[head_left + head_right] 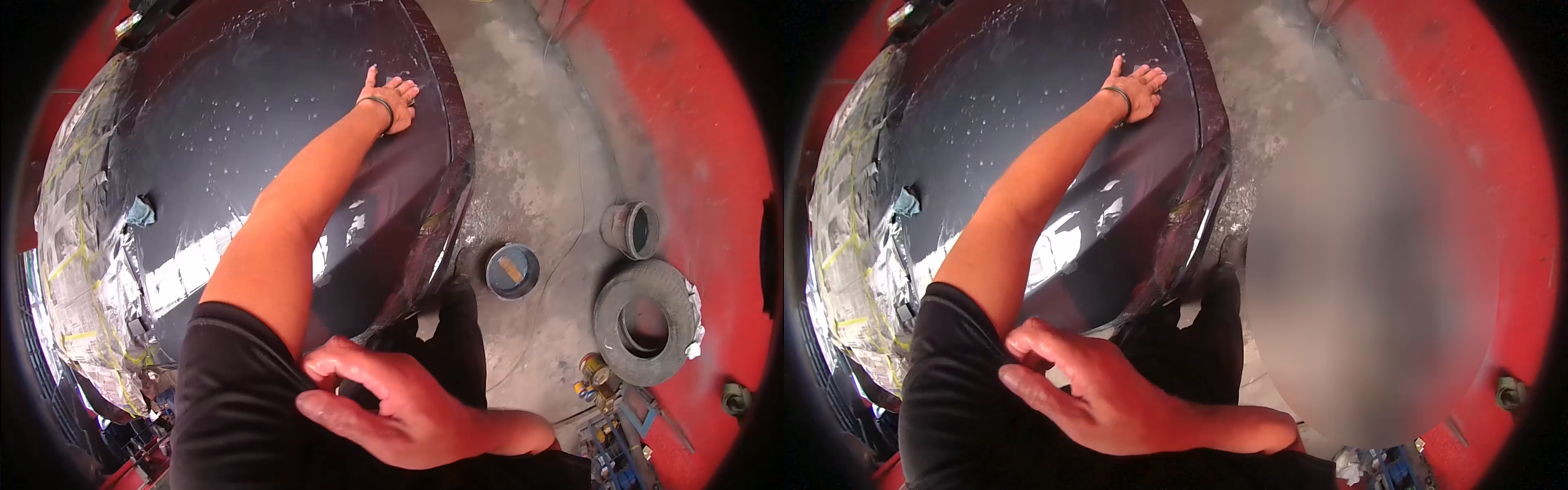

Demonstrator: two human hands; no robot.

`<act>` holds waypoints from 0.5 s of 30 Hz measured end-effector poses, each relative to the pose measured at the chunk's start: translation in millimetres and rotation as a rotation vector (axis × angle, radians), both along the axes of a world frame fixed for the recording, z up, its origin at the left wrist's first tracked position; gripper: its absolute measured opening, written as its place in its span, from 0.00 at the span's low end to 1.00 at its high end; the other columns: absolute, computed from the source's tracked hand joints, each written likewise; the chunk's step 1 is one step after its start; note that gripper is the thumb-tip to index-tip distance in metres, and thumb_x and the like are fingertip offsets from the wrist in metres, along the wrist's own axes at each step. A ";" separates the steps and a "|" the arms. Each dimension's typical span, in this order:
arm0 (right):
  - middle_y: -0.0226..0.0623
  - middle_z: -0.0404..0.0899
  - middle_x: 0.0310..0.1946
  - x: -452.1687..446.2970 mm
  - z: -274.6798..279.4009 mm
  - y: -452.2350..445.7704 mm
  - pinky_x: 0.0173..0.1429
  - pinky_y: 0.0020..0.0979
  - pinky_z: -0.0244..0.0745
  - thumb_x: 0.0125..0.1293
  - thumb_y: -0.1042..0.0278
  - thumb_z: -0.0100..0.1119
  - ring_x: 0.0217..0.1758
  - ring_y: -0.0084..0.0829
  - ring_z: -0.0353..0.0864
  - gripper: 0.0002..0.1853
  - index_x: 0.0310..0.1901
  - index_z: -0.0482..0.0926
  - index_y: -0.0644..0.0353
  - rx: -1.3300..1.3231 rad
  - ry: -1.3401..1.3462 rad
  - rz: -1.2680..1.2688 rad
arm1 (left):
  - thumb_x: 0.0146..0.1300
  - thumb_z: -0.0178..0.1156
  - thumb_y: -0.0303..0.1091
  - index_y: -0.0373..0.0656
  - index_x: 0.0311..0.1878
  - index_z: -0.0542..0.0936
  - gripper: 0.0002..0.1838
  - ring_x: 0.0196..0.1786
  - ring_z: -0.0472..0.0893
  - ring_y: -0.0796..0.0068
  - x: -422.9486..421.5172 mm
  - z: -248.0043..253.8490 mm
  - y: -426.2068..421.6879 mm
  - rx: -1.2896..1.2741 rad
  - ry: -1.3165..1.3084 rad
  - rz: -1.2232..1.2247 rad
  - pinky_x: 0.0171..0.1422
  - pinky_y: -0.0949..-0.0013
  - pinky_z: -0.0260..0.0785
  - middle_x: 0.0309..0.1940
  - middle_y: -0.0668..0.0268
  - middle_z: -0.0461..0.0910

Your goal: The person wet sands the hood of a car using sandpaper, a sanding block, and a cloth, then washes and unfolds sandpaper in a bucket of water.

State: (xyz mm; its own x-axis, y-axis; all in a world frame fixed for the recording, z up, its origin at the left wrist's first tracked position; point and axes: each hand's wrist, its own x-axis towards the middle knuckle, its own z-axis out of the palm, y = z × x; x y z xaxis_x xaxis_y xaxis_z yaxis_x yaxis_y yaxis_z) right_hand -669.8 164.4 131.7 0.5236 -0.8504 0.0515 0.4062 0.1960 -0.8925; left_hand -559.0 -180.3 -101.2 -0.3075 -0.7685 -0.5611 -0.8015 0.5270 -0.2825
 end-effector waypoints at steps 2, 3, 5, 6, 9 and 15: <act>0.37 0.77 0.51 -14.9 -9.7 -9.2 0.53 0.32 0.74 0.82 0.82 0.59 0.45 0.27 0.79 0.08 0.58 0.76 0.68 0.078 -0.223 0.112 | 0.87 0.35 0.53 0.55 0.93 0.51 0.36 0.95 0.45 0.69 -1.3 -11.1 -7.4 -0.033 0.034 0.034 0.93 0.30 0.27 0.94 0.74 0.46; 0.34 0.77 0.50 -20.0 -11.9 -7.7 0.50 0.30 0.72 0.83 0.79 0.59 0.43 0.22 0.77 0.09 0.59 0.77 0.66 0.206 -0.293 0.112 | 0.86 0.36 0.53 0.55 0.92 0.52 0.36 0.95 0.46 0.68 -0.8 -13.6 -7.6 -0.098 0.061 0.015 0.93 0.30 0.29 0.94 0.73 0.48; 0.32 0.77 0.50 -25.8 -13.3 -0.3 0.47 0.29 0.70 0.84 0.76 0.59 0.42 0.18 0.76 0.09 0.60 0.78 0.63 0.415 -0.381 0.133 | 0.86 0.37 0.53 0.54 0.92 0.55 0.36 0.94 0.49 0.68 5.0 -28.6 7.6 -0.188 0.110 0.006 0.93 0.30 0.32 0.93 0.72 0.51; 0.32 0.78 0.51 -25.3 -14.1 1.7 0.48 0.29 0.70 0.84 0.75 0.58 0.43 0.19 0.76 0.10 0.61 0.78 0.64 0.437 -0.384 0.147 | 0.86 0.37 0.52 0.53 0.91 0.57 0.35 0.94 0.51 0.67 2.8 -36.5 13.2 -0.215 0.147 0.004 0.92 0.30 0.34 0.92 0.72 0.53; 0.34 0.78 0.53 -17.6 -21.8 15.2 0.52 0.30 0.71 0.85 0.71 0.56 0.46 0.22 0.77 0.12 0.62 0.78 0.65 0.540 -0.388 0.190 | 0.80 0.50 0.46 0.41 0.80 0.74 0.31 0.88 0.64 0.53 -1.8 -1.5 38.8 -0.119 0.276 -0.022 0.90 0.31 0.49 0.86 0.56 0.67; 0.38 0.80 0.57 4.6 -42.8 18.9 0.58 0.33 0.72 0.86 0.63 0.52 0.52 0.26 0.79 0.17 0.64 0.78 0.66 0.529 -0.392 0.318 | 0.76 0.58 0.50 0.52 0.76 0.82 0.29 0.84 0.72 0.62 -31.7 -3.1 30.9 -0.062 0.174 0.100 0.87 0.32 0.51 0.77 0.66 0.80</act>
State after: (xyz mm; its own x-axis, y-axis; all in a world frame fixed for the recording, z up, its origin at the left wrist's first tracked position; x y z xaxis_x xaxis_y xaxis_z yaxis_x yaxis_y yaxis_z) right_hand -665.2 183.3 88.9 0.7770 -0.6230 -0.0900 0.5277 0.7226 -0.4464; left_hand -590.7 -149.4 -104.3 -0.3160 -0.8316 -0.4566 -0.8885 0.4282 -0.1650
